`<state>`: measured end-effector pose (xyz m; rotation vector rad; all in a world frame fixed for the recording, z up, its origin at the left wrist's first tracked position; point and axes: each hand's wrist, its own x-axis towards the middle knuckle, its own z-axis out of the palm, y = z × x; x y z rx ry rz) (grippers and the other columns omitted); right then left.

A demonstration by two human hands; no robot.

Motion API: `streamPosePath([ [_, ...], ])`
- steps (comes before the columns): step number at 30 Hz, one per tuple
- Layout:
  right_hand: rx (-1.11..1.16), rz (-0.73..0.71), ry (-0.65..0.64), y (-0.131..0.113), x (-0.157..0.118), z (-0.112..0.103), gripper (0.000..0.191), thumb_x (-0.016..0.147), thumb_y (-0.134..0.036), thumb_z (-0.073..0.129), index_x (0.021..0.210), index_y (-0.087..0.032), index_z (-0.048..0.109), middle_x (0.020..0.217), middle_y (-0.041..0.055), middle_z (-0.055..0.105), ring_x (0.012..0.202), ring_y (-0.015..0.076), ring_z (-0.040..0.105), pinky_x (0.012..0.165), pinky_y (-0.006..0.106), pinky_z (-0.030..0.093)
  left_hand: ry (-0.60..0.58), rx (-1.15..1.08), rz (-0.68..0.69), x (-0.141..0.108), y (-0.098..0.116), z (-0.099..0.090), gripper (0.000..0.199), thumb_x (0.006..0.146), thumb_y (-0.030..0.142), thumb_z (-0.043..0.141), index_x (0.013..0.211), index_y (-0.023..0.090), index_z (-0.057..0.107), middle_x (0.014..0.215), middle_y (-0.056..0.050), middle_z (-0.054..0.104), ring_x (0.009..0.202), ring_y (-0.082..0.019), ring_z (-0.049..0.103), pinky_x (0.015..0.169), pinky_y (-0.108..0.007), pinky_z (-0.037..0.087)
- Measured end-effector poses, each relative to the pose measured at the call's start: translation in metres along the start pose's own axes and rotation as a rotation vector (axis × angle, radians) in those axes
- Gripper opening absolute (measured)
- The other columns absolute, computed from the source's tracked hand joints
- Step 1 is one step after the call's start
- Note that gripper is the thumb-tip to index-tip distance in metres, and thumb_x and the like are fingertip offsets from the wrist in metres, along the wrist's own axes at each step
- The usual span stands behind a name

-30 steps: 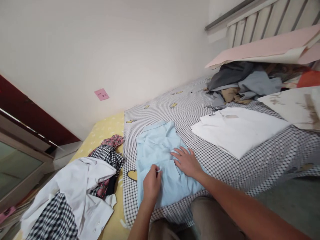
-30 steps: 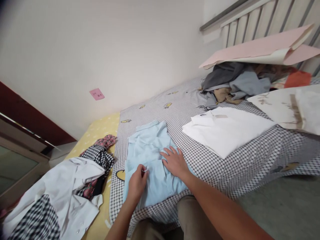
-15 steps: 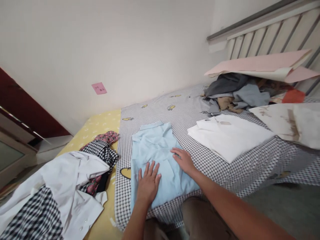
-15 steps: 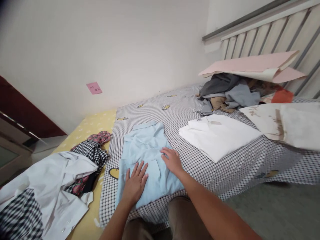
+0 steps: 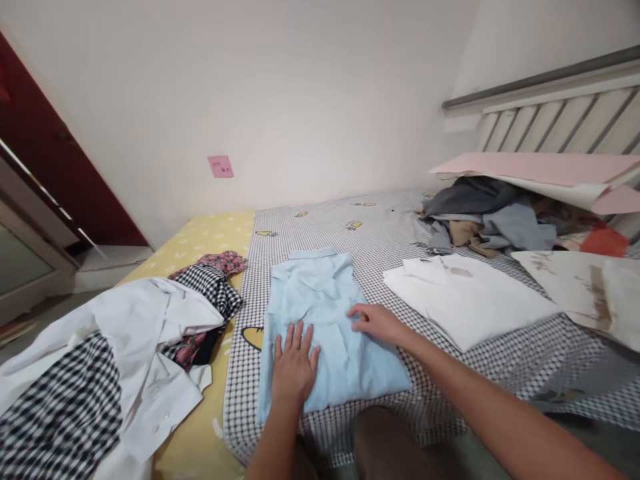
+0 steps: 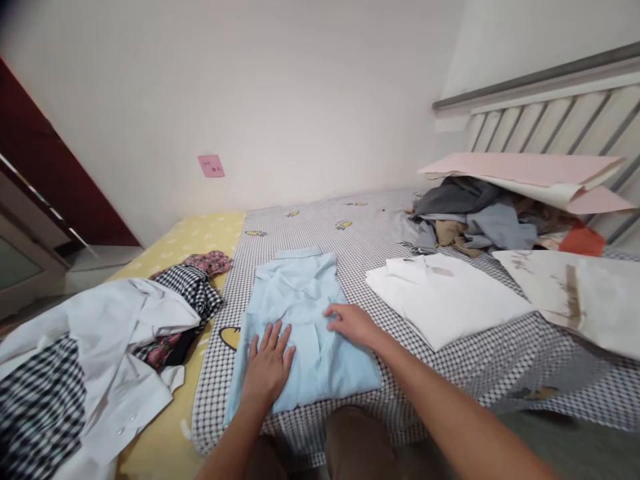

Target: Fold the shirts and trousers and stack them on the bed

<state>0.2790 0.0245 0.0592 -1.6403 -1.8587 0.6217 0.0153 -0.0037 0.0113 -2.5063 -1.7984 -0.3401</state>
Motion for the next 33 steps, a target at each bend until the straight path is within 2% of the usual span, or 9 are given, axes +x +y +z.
streamPosePath([
  [4,-0.409,-0.08,-0.278,-0.012,-0.019,-0.003,0.053,0.073,-0.022,0.072,0.125,-0.035,0.07,0.095,0.0,0.07,0.085,0.02,0.066,0.069,0.027,0.042,0.035,-0.029,-0.001,-0.001,0.001,0.001,0.053,0.102,0.039,0.039,0.155,0.029,0.041,0.165,-0.004,0.034,0.154,-0.029,0.029,0.126,-0.059,0.023],
  [10,-0.584,-0.05,-0.196,-0.029,-0.034,-0.018,0.015,0.084,-0.022,0.067,0.093,-0.03,0.076,0.103,0.0022,0.064,0.091,0.0192,0.065,0.066,0.026,0.039,0.045,-0.062,-0.016,-0.002,0.002,0.001,0.054,0.102,0.038,0.04,0.155,0.028,0.042,0.165,-0.005,0.035,0.154,-0.029,0.029,0.126,-0.059,0.022],
  [16,-0.503,-0.084,0.055,-0.049,-0.038,-0.018,0.019,0.094,-0.026,0.058,0.101,-0.031,0.076,0.1,0.0013,0.073,0.091,0.0196,0.068,0.072,0.028,0.043,0.036,-0.053,-0.012,-0.002,0.003,0.001,0.055,0.102,0.039,0.038,0.155,0.025,0.04,0.165,-0.005,0.034,0.155,-0.028,0.028,0.126,-0.058,0.022],
  [20,-0.398,-0.056,0.063,-0.061,-0.025,0.003,0.02,0.095,-0.031,0.056,0.1,-0.031,0.075,0.091,-0.0001,0.079,0.09,0.0224,0.072,0.077,0.031,0.048,0.065,-0.04,-0.008,-0.003,0.002,0.003,0.054,0.102,0.038,0.039,0.154,0.026,0.042,0.164,-0.006,0.037,0.153,-0.029,0.031,0.125,-0.059,0.025],
  [25,0.095,-0.135,-0.037,-0.052,0.0,0.025,0.065,0.084,-0.019,0.06,0.147,-0.029,0.048,0.13,0.0048,0.072,0.116,0.0205,0.069,0.099,0.036,0.051,0.075,-0.035,-0.011,-0.001,-0.001,0.006,0.053,0.101,0.037,0.041,0.153,0.027,0.044,0.163,-0.006,0.039,0.152,-0.029,0.034,0.124,-0.058,0.027],
  [27,0.275,-0.135,0.07,-0.041,0.001,0.022,0.061,0.088,-0.022,0.054,0.148,-0.028,0.046,0.136,0.0076,0.069,0.123,0.0201,0.066,0.104,0.039,0.05,0.082,-0.038,-0.014,-0.001,-0.002,0.007,0.053,0.101,0.037,0.041,0.153,0.027,0.045,0.162,-0.006,0.04,0.152,-0.029,0.034,0.124,-0.058,0.028],
  [29,0.344,-0.078,0.281,-0.031,-0.006,0.014,0.048,0.092,-0.027,0.046,0.139,-0.025,0.054,0.129,0.0104,0.071,0.119,0.0217,0.067,0.102,0.041,0.052,0.092,-0.04,-0.016,0.0,-0.002,0.007,0.053,0.101,0.036,0.041,0.153,0.027,0.045,0.163,-0.005,0.04,0.152,-0.029,0.035,0.124,-0.058,0.027],
  [31,0.273,-0.029,0.476,-0.026,-0.021,0.009,0.041,0.096,-0.031,0.041,0.131,-0.023,0.061,0.125,0.0121,0.072,0.116,0.0241,0.068,0.102,0.043,0.052,0.091,-0.039,-0.019,0.0,-0.002,0.007,0.053,0.101,0.037,0.041,0.153,0.027,0.045,0.163,-0.005,0.039,0.152,-0.029,0.034,0.124,-0.058,0.027],
  [33,0.076,-0.042,0.537,-0.026,-0.037,0.014,0.042,0.099,-0.034,0.038,0.129,-0.024,0.065,0.129,0.0119,0.07,0.121,0.0272,0.064,0.106,0.048,0.048,0.077,-0.03,-0.019,0.0,-0.002,0.007,0.053,0.101,0.036,0.041,0.153,0.026,0.044,0.163,-0.005,0.038,0.152,-0.029,0.034,0.124,-0.058,0.027],
])
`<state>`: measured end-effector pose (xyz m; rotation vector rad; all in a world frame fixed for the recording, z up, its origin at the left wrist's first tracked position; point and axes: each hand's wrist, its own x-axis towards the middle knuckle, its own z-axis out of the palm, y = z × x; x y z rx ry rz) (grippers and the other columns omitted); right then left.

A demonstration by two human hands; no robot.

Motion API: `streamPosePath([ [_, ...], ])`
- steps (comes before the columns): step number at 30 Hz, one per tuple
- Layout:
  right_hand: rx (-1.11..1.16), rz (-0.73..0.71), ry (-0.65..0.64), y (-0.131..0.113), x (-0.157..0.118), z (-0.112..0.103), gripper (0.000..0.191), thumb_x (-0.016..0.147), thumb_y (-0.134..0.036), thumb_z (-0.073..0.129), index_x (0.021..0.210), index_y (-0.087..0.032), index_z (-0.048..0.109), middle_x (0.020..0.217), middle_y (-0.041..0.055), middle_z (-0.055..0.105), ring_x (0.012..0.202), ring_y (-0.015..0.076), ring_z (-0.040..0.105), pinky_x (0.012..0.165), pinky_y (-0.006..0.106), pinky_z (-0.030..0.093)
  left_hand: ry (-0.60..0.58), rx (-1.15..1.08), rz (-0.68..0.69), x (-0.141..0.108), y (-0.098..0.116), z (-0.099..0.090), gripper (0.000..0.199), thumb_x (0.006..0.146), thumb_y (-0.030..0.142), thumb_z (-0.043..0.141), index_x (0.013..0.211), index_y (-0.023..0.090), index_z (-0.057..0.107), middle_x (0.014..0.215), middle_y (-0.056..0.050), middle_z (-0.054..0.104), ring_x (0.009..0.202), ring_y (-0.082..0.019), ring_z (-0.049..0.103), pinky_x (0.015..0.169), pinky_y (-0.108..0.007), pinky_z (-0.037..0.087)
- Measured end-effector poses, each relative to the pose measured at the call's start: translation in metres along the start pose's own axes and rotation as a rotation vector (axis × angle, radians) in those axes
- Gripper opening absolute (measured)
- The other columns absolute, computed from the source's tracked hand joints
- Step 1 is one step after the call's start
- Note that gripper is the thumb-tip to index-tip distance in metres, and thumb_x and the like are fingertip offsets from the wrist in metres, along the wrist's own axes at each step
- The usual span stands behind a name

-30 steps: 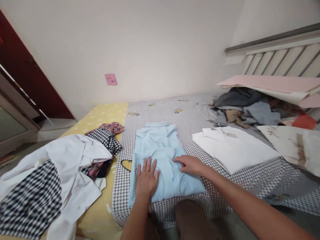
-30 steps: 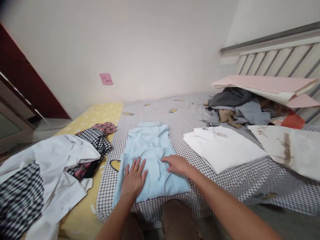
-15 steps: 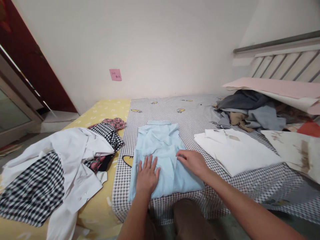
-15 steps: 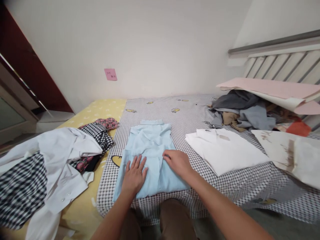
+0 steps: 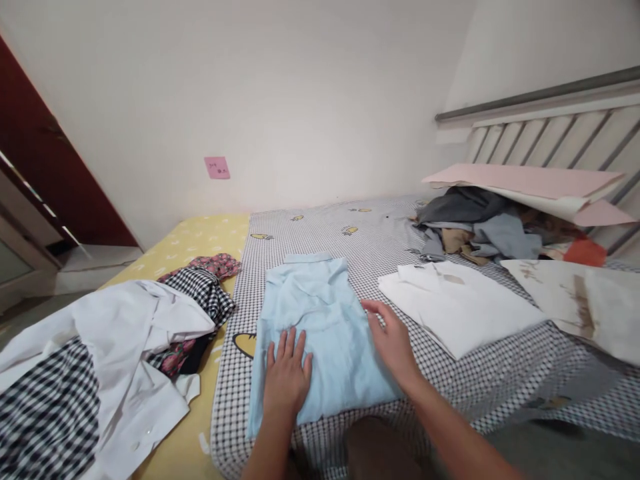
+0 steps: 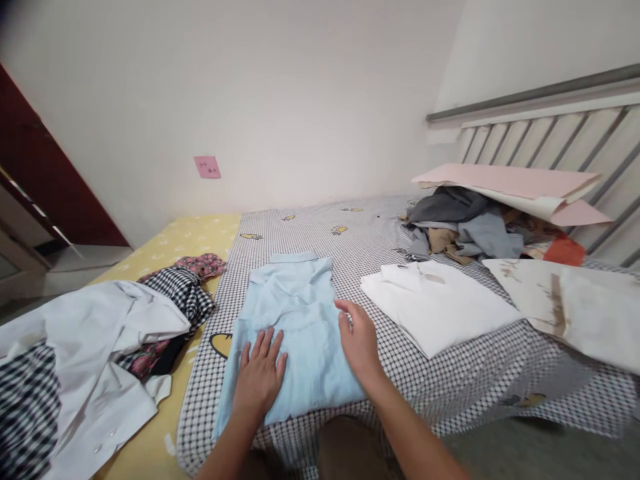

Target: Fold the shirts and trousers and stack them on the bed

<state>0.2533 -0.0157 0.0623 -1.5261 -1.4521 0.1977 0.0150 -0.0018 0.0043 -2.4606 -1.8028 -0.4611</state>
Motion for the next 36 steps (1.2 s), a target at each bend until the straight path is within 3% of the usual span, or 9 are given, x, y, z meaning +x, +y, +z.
streamPosePath([
  [2,-0.208,-0.093,-0.099,-0.003,-0.02,0.008,0.044,0.101,-0.039,0.037,0.136,-0.032,0.063,0.141,0.0085,0.064,0.134,0.0313,0.054,0.113,0.057,0.039,-0.011,0.016,0.003,0.0,0.0,-0.001,0.053,0.102,0.037,0.04,0.153,0.025,0.044,0.163,-0.006,0.038,0.152,-0.029,0.033,0.124,-0.058,0.027],
  [5,-0.418,-0.168,-0.357,-0.003,-0.043,0.035,0.045,0.103,-0.049,0.039,0.146,-0.047,0.052,0.16,-0.0007,0.047,0.149,0.0373,0.034,0.116,0.072,0.023,-0.004,0.038,0.005,0.0,0.0,-0.002,0.053,0.102,0.037,0.039,0.154,0.025,0.043,0.163,-0.006,0.038,0.152,-0.029,0.034,0.124,-0.058,0.027],
  [8,-0.495,-0.174,-0.492,0.004,-0.05,0.058,0.049,0.102,-0.057,0.039,0.15,-0.05,0.046,0.165,-0.0044,0.037,0.154,0.0389,0.023,0.117,0.074,0.015,-0.013,0.053,0.008,0.001,0.0,-0.004,0.053,0.102,0.037,0.039,0.154,0.027,0.042,0.163,-0.005,0.037,0.152,-0.029,0.034,0.123,-0.059,0.028],
  [12,-0.511,-0.167,-0.5,0.011,-0.05,0.065,0.051,0.102,-0.057,0.037,0.152,-0.05,0.042,0.166,-0.005,0.035,0.155,0.038,0.021,0.119,0.072,0.013,-0.056,0.065,0.005,0.001,0.001,-0.006,0.053,0.103,0.037,0.038,0.155,0.027,0.04,0.164,-0.004,0.035,0.153,-0.029,0.032,0.124,-0.059,0.028],
  [26,-0.553,-0.028,-0.541,-0.003,-0.045,0.066,0.053,0.103,-0.054,0.037,0.156,-0.045,0.039,0.168,-0.0027,0.03,0.156,0.0344,0.019,0.122,0.066,0.008,-0.09,0.09,-0.05,0.003,0.004,-0.006,0.053,0.104,0.04,0.031,0.157,0.03,0.037,0.166,-0.002,0.033,0.155,-0.028,0.028,0.125,-0.059,0.022],
  [36,-0.539,-0.064,-0.49,-0.002,-0.049,0.07,0.053,0.103,-0.053,0.039,0.155,-0.043,0.041,0.167,-0.0013,0.034,0.155,0.0359,0.02,0.121,0.066,0.007,-0.26,-0.046,-0.123,0.014,0.002,-0.01,0.058,0.102,0.043,0.032,0.158,0.029,0.034,0.169,-0.005,0.027,0.158,-0.033,0.016,0.124,-0.067,0.013],
])
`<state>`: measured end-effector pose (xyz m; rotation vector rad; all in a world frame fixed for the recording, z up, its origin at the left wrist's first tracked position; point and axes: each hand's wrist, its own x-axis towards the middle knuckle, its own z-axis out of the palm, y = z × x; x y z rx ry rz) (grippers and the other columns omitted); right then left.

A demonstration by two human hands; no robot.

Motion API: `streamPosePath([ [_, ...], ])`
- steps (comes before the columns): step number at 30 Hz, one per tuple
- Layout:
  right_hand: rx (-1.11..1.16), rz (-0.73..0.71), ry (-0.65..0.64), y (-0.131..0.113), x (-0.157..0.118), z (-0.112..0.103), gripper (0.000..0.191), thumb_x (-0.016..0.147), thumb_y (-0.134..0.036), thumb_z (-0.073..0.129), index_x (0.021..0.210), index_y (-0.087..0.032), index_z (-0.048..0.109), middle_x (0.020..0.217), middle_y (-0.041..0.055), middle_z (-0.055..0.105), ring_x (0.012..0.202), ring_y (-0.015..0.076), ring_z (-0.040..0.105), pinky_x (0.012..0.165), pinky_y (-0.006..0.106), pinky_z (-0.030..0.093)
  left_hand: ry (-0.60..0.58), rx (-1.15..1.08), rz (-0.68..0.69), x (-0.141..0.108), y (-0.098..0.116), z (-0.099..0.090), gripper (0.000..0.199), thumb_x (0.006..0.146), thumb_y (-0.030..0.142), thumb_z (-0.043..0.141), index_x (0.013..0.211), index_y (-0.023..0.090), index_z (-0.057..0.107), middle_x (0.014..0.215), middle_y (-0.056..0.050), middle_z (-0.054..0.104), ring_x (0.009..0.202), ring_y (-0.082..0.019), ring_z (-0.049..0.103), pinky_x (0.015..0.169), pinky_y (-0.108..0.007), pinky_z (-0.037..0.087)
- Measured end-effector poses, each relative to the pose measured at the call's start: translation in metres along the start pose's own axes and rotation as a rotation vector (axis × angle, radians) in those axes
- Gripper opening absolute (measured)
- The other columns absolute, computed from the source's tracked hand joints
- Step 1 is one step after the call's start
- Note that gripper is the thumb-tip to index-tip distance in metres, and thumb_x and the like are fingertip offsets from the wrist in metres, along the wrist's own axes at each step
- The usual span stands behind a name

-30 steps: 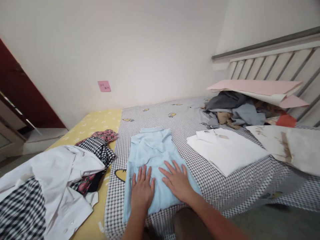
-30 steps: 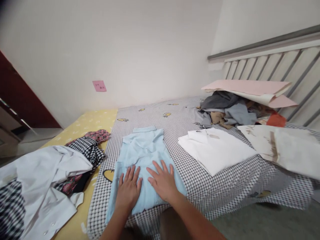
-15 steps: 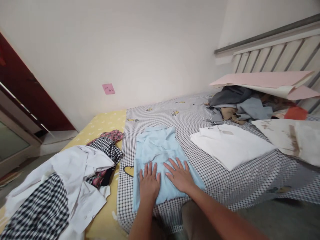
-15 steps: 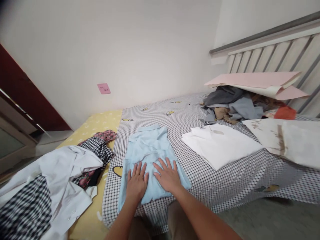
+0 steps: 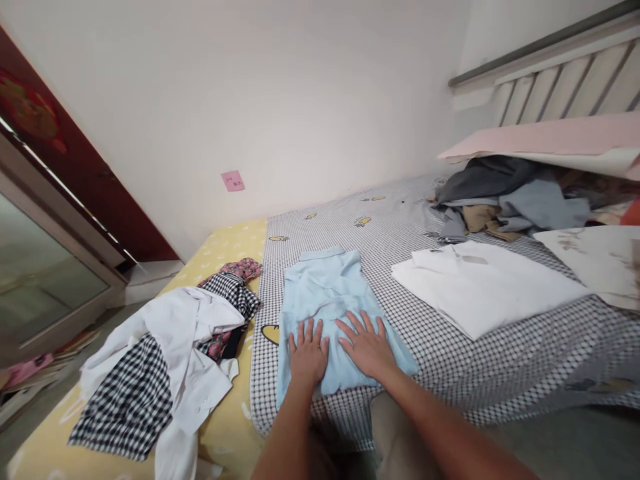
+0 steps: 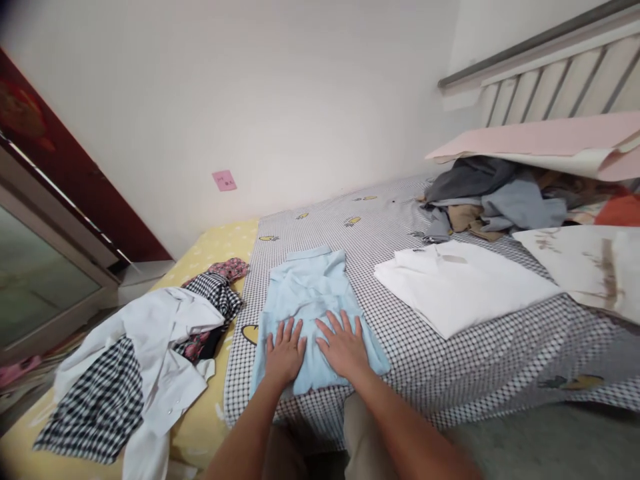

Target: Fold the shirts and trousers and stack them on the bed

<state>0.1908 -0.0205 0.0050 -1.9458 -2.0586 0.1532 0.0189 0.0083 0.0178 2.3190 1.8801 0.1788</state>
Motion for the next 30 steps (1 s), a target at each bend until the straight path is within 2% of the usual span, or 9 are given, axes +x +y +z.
streamPosePath([
  [4,0.01,0.007,0.0,0.001,0.001,0.0,0.052,0.103,-0.051,0.04,0.154,-0.042,0.043,0.167,-0.0006,0.034,0.155,0.0365,0.02,0.121,0.066,0.007,-0.03,-0.068,0.059,0.023,-0.016,-0.023,0.055,0.093,0.039,0.056,0.146,0.028,0.053,0.161,-0.011,0.045,0.148,-0.034,0.041,0.116,-0.062,0.036],
  [7,0.034,0.022,-0.054,0.001,0.005,-0.007,0.051,0.102,-0.049,0.04,0.153,-0.042,0.044,0.168,-0.0007,0.033,0.156,0.036,0.019,0.121,0.067,0.007,0.122,-0.097,0.104,0.026,-0.038,-0.051,0.048,0.097,0.027,0.045,0.144,0.022,0.055,0.161,-0.014,0.043,0.144,-0.026,0.047,0.116,-0.048,0.041],
  [10,0.112,0.066,-0.148,-0.001,0.01,-0.02,0.057,0.099,-0.044,0.048,0.155,-0.039,0.042,0.17,0.0022,0.027,0.156,0.0352,0.019,0.121,0.066,0.011,0.278,-0.099,0.088,0.006,-0.065,-0.066,0.046,0.099,0.018,0.034,0.135,0.015,0.061,0.156,-0.018,0.047,0.142,-0.027,0.048,0.116,-0.05,0.041],
  [15,0.314,-0.032,0.032,0.015,-0.001,-0.042,0.062,0.097,-0.03,0.047,0.158,-0.032,0.037,0.168,0.0097,0.031,0.151,0.028,0.034,0.118,0.056,0.031,0.459,0.058,0.362,-0.051,-0.111,-0.045,0.043,0.093,0.007,0.04,0.116,0.025,0.071,0.139,-0.01,0.065,0.13,-0.025,0.059,0.112,-0.05,0.044],
  [17,0.311,-0.18,0.161,0.039,-0.013,-0.047,0.056,0.099,-0.03,0.045,0.154,-0.032,0.043,0.164,0.0084,0.039,0.149,0.026,0.038,0.117,0.053,0.035,0.526,0.151,0.449,-0.068,-0.128,-0.033,0.046,0.091,0.005,0.042,0.12,0.027,0.07,0.143,-0.01,0.063,0.132,-0.023,0.057,0.111,-0.046,0.044],
  [20,0.153,-0.275,0.335,0.09,-0.035,-0.05,0.053,0.1,-0.022,0.042,0.152,-0.032,0.047,0.158,0.0093,0.048,0.143,0.0253,0.046,0.114,0.051,0.04,0.589,0.281,0.39,-0.082,-0.148,-0.026,0.054,0.09,0.002,0.041,0.133,0.025,0.064,0.152,-0.014,0.055,0.137,-0.023,0.053,0.113,-0.044,0.04],
  [22,-0.011,-0.287,0.383,0.124,-0.052,-0.051,0.064,0.095,-0.011,0.042,0.155,-0.033,0.041,0.158,0.0101,0.047,0.144,0.0273,0.045,0.114,0.056,0.038,0.591,0.35,0.343,-0.084,-0.156,-0.026,0.057,0.091,0.003,0.042,0.143,0.024,0.056,0.158,-0.017,0.046,0.142,-0.025,0.049,0.118,-0.047,0.032],
  [25,-0.151,-0.447,0.286,0.161,-0.071,-0.05,0.083,0.086,-0.004,0.049,0.16,-0.037,0.03,0.167,0.0066,0.033,0.154,0.0303,0.027,0.118,0.063,0.029,0.529,0.383,0.446,-0.081,-0.162,-0.033,0.059,0.093,0.017,0.054,0.151,0.029,0.047,0.163,-0.014,0.041,0.149,-0.026,0.04,0.126,-0.048,0.014],
  [30,-0.041,-0.565,0.056,0.168,-0.067,-0.049,0.092,0.077,-0.013,0.065,0.159,-0.039,0.033,0.171,0.0036,0.022,0.157,0.0329,0.015,0.123,0.065,0.011,0.275,0.42,0.589,-0.072,-0.162,-0.049,0.092,0.079,0.048,0.078,0.158,0.032,0.033,0.163,-0.012,0.04,0.152,-0.031,0.033,0.127,-0.05,-0.005],
])
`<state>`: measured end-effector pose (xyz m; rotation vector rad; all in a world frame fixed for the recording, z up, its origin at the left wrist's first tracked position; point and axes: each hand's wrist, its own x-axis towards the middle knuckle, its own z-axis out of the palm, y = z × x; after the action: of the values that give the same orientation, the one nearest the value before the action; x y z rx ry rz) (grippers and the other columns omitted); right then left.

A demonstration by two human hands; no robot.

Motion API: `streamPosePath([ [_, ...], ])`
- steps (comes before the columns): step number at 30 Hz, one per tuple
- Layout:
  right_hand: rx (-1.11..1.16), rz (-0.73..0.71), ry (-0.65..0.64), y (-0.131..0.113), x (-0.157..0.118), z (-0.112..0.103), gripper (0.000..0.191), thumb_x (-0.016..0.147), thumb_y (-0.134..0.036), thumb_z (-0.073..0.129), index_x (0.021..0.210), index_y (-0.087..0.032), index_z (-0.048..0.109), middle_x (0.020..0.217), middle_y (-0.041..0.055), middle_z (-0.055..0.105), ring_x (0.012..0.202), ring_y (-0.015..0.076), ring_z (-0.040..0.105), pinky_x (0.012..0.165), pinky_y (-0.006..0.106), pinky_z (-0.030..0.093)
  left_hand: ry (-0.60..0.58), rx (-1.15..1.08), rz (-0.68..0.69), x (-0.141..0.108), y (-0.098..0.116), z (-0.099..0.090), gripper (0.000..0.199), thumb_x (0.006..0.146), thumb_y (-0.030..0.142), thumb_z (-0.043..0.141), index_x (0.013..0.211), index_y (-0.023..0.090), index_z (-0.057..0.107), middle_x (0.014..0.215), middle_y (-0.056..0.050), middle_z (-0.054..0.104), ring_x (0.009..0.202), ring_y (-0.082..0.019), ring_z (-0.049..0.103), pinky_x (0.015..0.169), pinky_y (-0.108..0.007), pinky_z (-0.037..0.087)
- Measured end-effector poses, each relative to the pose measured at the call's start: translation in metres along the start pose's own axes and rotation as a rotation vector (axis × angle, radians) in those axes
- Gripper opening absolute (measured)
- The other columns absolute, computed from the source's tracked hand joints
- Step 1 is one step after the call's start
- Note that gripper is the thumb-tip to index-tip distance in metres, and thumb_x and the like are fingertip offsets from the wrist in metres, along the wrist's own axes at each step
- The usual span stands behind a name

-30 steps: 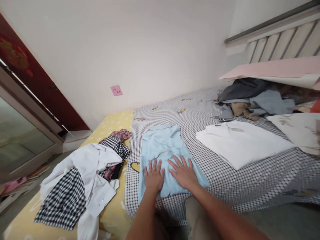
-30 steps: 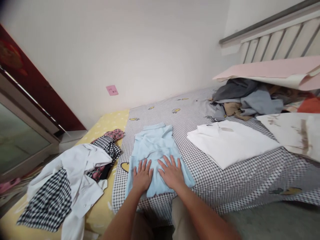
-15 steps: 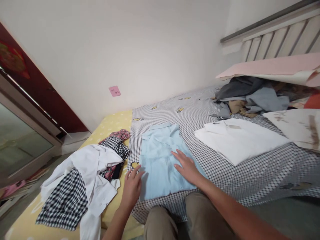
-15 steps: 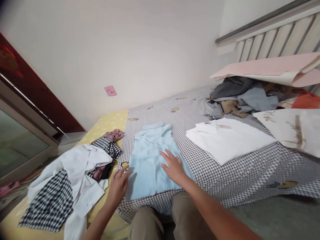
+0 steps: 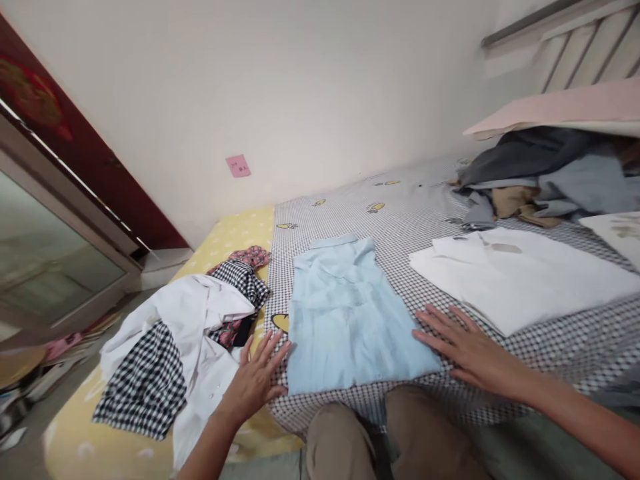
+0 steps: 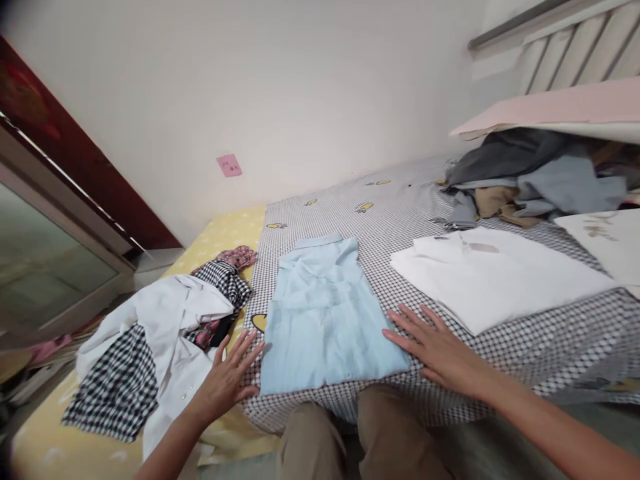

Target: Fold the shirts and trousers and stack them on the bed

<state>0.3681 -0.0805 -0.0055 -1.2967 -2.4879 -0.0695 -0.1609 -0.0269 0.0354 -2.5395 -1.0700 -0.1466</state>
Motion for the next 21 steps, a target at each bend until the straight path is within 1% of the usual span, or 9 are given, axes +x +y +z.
streamPosePath([
  [3,0.16,-0.02,-0.125,-0.005,0.026,-0.003,0.088,0.075,-0.018,0.073,0.154,-0.041,0.043,0.168,0.0022,0.032,0.156,0.0326,0.019,0.124,0.062,0.004,-0.209,-0.056,0.031,0.014,0.001,-0.004,0.104,0.074,0.045,0.081,0.161,0.037,0.024,0.167,-0.009,0.032,0.155,-0.034,0.025,0.126,-0.059,-0.006],
  [6,0.285,-0.044,-0.197,-0.007,0.052,-0.004,0.089,0.071,-0.032,0.08,0.153,-0.041,0.045,0.164,0.003,0.039,0.155,0.0323,0.024,0.124,0.06,0.006,-0.421,-0.15,0.04,0.032,0.006,-0.003,0.109,0.072,0.043,0.08,0.161,0.036,0.019,0.169,-0.01,0.027,0.157,-0.037,0.02,0.124,-0.067,-0.002],
  [7,0.309,-0.045,-0.207,-0.007,0.058,-0.003,0.088,0.071,-0.037,0.08,0.152,-0.041,0.046,0.162,0.0034,0.042,0.154,0.0321,0.026,0.124,0.059,0.008,-0.471,-0.18,0.033,0.037,0.008,-0.001,0.109,0.072,0.041,0.079,0.162,0.035,0.018,0.17,-0.01,0.025,0.157,-0.038,0.018,0.123,-0.068,-0.001],
  [9,0.332,-0.012,-0.21,-0.005,0.066,0.0,0.079,0.075,-0.042,0.076,0.15,-0.042,0.049,0.159,0.0035,0.048,0.152,0.0317,0.032,0.123,0.058,0.011,-0.518,-0.221,-0.014,0.044,0.011,0.002,0.1,0.078,0.028,0.07,0.161,0.035,0.017,0.17,-0.009,0.022,0.157,-0.036,0.017,0.124,-0.067,0.003],
  [12,0.324,0.091,-0.196,-0.004,0.072,0.008,0.064,0.082,-0.039,0.069,0.144,-0.044,0.056,0.153,0.0034,0.055,0.145,0.0331,0.041,0.12,0.057,0.017,-0.526,-0.238,-0.11,0.049,0.013,0.01,0.097,0.078,0.008,0.056,0.16,0.041,0.017,0.171,-0.003,0.021,0.158,-0.031,0.016,0.123,-0.065,0.01],
  [15,0.275,0.23,-0.122,-0.01,0.084,0.018,0.051,0.086,-0.035,0.063,0.137,-0.042,0.064,0.146,0.0049,0.06,0.134,0.033,0.049,0.111,0.053,0.03,-0.459,-0.264,-0.197,0.05,0.014,0.024,0.096,0.075,0.009,0.06,0.158,0.044,0.025,0.169,-0.002,0.026,0.157,-0.033,0.019,0.121,-0.07,0.012],
  [18,0.218,0.427,-0.004,-0.021,0.102,0.028,0.037,0.088,-0.027,0.054,0.119,-0.035,0.074,0.128,0.0067,0.069,0.116,0.0296,0.057,0.098,0.047,0.039,-0.304,-0.376,-0.317,0.054,0.01,0.043,0.066,0.087,0.017,0.05,0.147,0.045,0.049,0.16,-0.001,0.046,0.152,-0.03,0.034,0.121,-0.069,0.019],
  [20,0.215,0.509,0.045,-0.027,0.11,0.029,0.035,0.088,-0.024,0.05,0.11,-0.032,0.077,0.121,0.0066,0.071,0.111,0.0286,0.059,0.095,0.046,0.041,-0.208,-0.431,-0.415,0.058,0.004,0.052,0.053,0.092,0.02,0.041,0.136,0.04,0.063,0.147,-0.003,0.061,0.142,-0.028,0.05,0.119,-0.064,0.031],
  [21,0.223,0.515,0.061,-0.029,0.111,0.028,0.035,0.088,-0.024,0.05,0.109,-0.032,0.077,0.123,0.0061,0.071,0.113,0.0289,0.059,0.097,0.047,0.041,-0.165,-0.443,-0.455,0.059,0.001,0.053,0.05,0.093,0.021,0.04,0.132,0.036,0.067,0.14,-0.005,0.066,0.136,-0.027,0.056,0.118,-0.06,0.036],
])
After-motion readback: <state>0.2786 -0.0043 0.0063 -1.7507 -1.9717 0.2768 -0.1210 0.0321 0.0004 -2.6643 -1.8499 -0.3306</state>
